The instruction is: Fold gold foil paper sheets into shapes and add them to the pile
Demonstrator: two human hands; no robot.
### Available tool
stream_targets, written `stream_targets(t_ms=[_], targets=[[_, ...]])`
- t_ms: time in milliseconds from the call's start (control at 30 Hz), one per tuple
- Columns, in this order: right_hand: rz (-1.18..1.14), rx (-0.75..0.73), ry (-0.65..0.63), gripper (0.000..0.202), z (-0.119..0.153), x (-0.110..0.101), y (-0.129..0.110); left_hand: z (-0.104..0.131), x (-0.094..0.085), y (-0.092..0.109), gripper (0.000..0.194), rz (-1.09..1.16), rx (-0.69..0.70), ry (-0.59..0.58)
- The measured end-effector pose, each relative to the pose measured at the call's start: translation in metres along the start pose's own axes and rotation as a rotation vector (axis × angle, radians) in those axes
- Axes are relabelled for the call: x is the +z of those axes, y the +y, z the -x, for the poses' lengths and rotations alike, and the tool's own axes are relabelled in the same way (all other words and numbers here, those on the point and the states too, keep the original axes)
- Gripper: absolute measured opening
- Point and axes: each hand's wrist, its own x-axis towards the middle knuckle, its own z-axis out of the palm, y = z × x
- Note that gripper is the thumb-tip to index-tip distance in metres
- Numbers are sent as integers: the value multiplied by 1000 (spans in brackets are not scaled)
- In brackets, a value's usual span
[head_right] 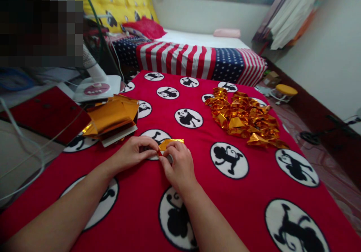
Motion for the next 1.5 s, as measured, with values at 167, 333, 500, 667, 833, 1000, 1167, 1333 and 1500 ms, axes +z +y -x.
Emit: stream_targets(t_ms=[167,333,500,667,833,1000,1167,1333,1500], targets=[[0,7,16,9,-1,1,-1,0,5,1,8,-52,0,53],[8,18,37,13,0,4,-1,0,9,1,5,-86,0,83],[25,32,62,14,0,7,-1,-1,11,-1,2,-134,-14,108],[37,53,73,15,0,9,-2,-1,13,-3,2,-162,-31,121],[42,45,88,16,-2,10,-2,-1,14,-1,1,-174,-31,126],[43,42,102,17,-2,12,-2,-1,15,0,4,-182,-34,139],[61,57,95,17,-1,13,-3,-1,15,1,8,-175,-23,136],[51,60,97,17,-2,12,-4,-2,15,1,8,-158,-10,132],[32,70,98,17,-1,11,-3,-1,16,0,9,-132,-5,139]])
